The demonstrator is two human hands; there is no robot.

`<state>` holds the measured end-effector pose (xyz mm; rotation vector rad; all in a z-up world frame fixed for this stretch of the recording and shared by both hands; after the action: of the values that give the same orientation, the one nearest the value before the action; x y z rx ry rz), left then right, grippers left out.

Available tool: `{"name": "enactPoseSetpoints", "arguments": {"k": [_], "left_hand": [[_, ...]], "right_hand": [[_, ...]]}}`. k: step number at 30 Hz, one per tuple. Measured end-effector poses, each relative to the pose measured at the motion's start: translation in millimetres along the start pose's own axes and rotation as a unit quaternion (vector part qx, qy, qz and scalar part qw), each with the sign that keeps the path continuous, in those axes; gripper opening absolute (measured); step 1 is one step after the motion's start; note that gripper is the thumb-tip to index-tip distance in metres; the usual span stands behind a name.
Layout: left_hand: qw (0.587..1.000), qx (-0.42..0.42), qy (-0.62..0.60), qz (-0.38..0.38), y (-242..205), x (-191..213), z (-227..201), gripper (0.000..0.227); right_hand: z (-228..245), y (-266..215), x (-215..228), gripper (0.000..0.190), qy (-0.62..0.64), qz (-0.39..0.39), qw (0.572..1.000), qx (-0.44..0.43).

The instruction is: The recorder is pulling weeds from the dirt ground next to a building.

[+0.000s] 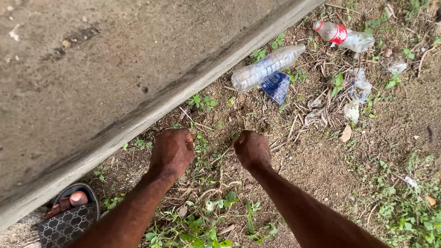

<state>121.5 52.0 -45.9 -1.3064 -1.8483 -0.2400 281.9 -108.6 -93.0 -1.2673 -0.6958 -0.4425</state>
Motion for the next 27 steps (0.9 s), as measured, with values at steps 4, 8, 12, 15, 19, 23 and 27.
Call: {"name": "enactPoseSetpoints", "arguments": {"k": [4,8,12,15,19,23,27], "left_hand": [[1.000,0.007,0.000,-0.004,4,2,1,0.010],[0.999,0.015,-0.021,0.035,-9,-9,9,0.011],[0.999,-0.008,-0.026,0.021,-7,-10,5,0.010],[0.999,0.002,-0.031,0.028,-12,-14,5,0.010],[0.998,0.034,-0.037,0.047,-11,-16,4,0.009],[0.998,0.035,-0.025,0.054,-13,-22,-3,0.007],[0.998,0.019,-0.014,0.058,-10,-25,-14,0.007]], "right_hand": [[10,15,13,0.022,-0.014,-0.044,0.999,-0.008],[7,33,-7,0.023,-0.041,-0.042,0.998,-0.014],[-13,72,-44,0.031,0.006,-0.031,1.000,-0.003],[-2,42,-33,0.027,0.013,-0.029,0.999,0.014],[15,3,-15,0.018,0.017,-0.022,0.999,0.041],[8,-23,-17,0.022,0.026,-0.018,0.998,0.053],[4,-41,-11,0.023,0.044,-0.024,0.998,0.044]]}}
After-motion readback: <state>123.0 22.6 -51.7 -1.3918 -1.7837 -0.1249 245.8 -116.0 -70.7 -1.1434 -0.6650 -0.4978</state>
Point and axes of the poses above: each hand's wrist, its own y-axis towards the middle knuckle, its own x-axis out of the back of the hand, z = x × y, the point moved 6 cm from there along y, towards the middle knuckle, and after that the axes turned 15 degrees about -x, right-handed, at the moved point
